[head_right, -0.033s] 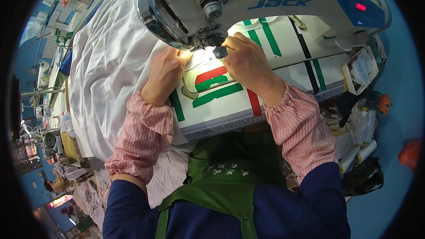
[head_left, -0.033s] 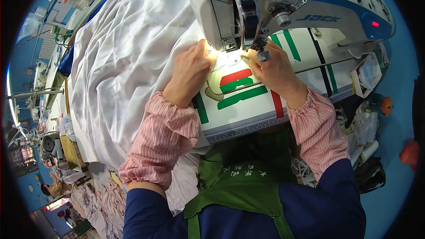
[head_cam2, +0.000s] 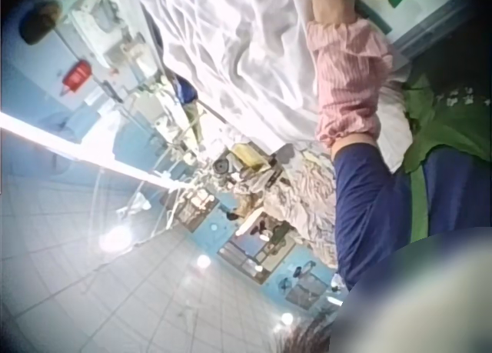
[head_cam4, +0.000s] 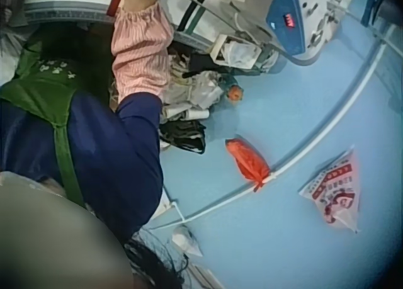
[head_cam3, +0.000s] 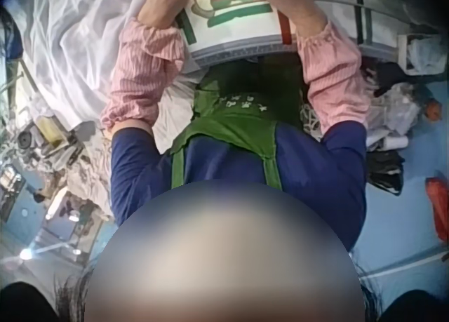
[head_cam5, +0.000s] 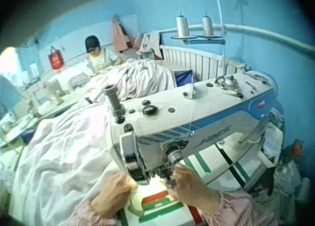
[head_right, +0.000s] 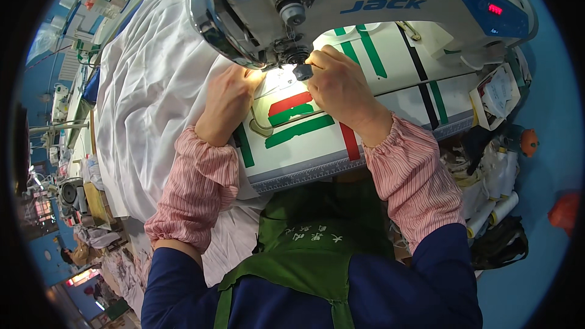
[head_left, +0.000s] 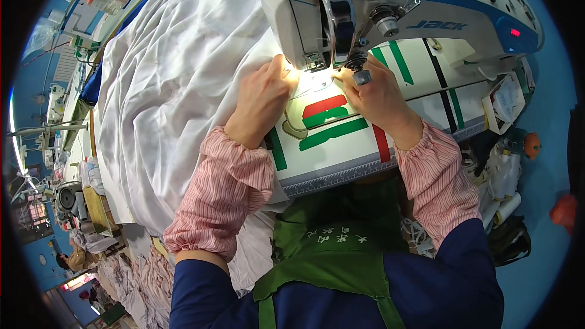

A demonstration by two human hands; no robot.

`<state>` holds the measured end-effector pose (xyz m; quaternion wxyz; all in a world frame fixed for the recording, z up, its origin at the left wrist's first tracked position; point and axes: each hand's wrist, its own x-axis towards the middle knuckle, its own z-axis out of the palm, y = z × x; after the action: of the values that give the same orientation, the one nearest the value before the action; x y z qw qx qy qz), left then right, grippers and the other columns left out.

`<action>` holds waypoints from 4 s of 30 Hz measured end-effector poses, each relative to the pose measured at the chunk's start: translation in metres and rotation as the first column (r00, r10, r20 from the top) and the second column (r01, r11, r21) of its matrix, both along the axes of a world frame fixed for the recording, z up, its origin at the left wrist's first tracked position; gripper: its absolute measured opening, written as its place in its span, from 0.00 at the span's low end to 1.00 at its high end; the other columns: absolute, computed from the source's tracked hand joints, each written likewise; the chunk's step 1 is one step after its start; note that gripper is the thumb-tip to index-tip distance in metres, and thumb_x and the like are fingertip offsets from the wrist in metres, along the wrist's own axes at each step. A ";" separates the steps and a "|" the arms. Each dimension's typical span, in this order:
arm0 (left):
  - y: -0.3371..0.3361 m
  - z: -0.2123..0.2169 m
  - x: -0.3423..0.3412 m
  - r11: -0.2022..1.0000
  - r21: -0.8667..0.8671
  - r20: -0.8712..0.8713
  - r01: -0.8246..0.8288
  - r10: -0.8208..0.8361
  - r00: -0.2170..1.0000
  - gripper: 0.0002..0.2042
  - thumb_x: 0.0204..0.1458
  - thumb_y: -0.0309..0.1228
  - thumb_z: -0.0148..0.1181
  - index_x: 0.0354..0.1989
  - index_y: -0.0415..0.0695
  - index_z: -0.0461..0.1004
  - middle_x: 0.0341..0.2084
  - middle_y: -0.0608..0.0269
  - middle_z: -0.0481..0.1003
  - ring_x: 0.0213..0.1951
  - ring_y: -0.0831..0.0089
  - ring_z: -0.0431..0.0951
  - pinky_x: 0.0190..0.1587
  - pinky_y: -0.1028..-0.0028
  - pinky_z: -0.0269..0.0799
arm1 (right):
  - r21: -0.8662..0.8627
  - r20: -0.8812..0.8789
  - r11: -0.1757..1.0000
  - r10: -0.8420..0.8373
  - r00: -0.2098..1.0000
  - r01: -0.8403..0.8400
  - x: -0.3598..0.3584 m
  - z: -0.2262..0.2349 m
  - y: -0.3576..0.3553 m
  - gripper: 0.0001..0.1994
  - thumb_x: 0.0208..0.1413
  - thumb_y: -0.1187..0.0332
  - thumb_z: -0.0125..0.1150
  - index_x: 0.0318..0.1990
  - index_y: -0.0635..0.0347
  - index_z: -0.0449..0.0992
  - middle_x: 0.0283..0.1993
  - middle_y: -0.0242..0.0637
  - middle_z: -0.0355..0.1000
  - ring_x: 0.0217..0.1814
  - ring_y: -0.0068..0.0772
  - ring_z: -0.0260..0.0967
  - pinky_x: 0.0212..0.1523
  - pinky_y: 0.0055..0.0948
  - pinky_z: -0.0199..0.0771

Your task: Sewing pieces of white fabric together using an industrial sewing machine to create pillowcases.

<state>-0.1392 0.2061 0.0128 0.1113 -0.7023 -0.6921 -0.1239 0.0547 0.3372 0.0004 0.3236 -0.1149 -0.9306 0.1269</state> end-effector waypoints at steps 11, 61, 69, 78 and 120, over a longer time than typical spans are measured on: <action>0.006 0.028 -0.031 0.975 -0.166 0.103 0.147 -0.131 0.986 0.05 0.45 0.24 0.55 0.29 0.38 0.77 0.34 0.53 0.75 0.39 0.52 0.75 0.43 0.61 0.73 | -0.051 -0.029 0.999 0.004 1.000 -0.005 -0.003 0.011 -0.037 0.12 0.46 0.74 0.64 0.41 0.59 0.77 0.43 0.39 0.73 0.44 0.41 0.72 0.44 0.37 0.74; -0.207 -0.015 -0.229 0.683 -0.229 -0.052 -0.693 0.702 0.710 0.32 0.59 0.58 0.43 0.68 0.54 0.58 0.66 0.44 0.56 0.66 0.41 0.55 0.66 0.49 0.49 | -0.496 -0.343 -0.731 -0.332 0.879 -0.469 -0.070 0.016 -0.159 0.22 0.55 0.60 0.67 0.54 0.60 0.72 0.50 0.36 0.76 0.51 0.34 0.74 0.56 0.35 0.74; -0.235 0.043 -0.232 0.690 -0.634 0.567 -0.349 0.722 0.397 0.25 0.60 0.48 0.46 0.58 0.43 0.68 0.57 0.42 0.68 0.56 0.49 0.71 0.58 0.58 0.66 | -0.850 -0.442 -0.515 0.578 0.686 -0.114 -0.054 0.071 -0.323 0.25 0.51 0.61 0.71 0.55 0.62 0.75 0.55 0.39 0.75 0.56 0.33 0.71 0.61 0.31 0.67; -0.252 0.067 -0.177 0.394 -0.626 -0.242 -0.673 0.722 0.648 0.35 0.50 0.56 0.54 0.62 0.44 0.68 0.54 0.43 0.72 0.56 0.52 0.72 0.61 0.64 0.64 | -0.790 -0.482 -0.186 0.776 0.406 -0.584 0.120 0.059 -0.305 0.06 0.57 0.73 0.62 0.40 0.64 0.79 0.39 0.37 0.77 0.44 0.29 0.74 0.48 0.29 0.73; -0.134 0.008 -0.025 0.975 -0.162 0.194 0.154 -0.121 0.973 0.22 0.52 0.36 0.60 0.57 0.51 0.70 0.55 0.51 0.64 0.57 0.53 0.66 0.61 0.61 0.59 | -0.999 0.002 -0.041 0.500 0.866 0.025 0.220 -0.031 -0.271 0.13 0.54 0.67 0.68 0.44 0.66 0.80 0.41 0.36 0.80 0.43 0.21 0.73 0.48 0.24 0.71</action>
<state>-0.1639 0.0721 0.0212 -0.0242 -0.7414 -0.6572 -0.1336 0.2744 0.0667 -0.0306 -0.0620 -0.1610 -0.6129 0.7711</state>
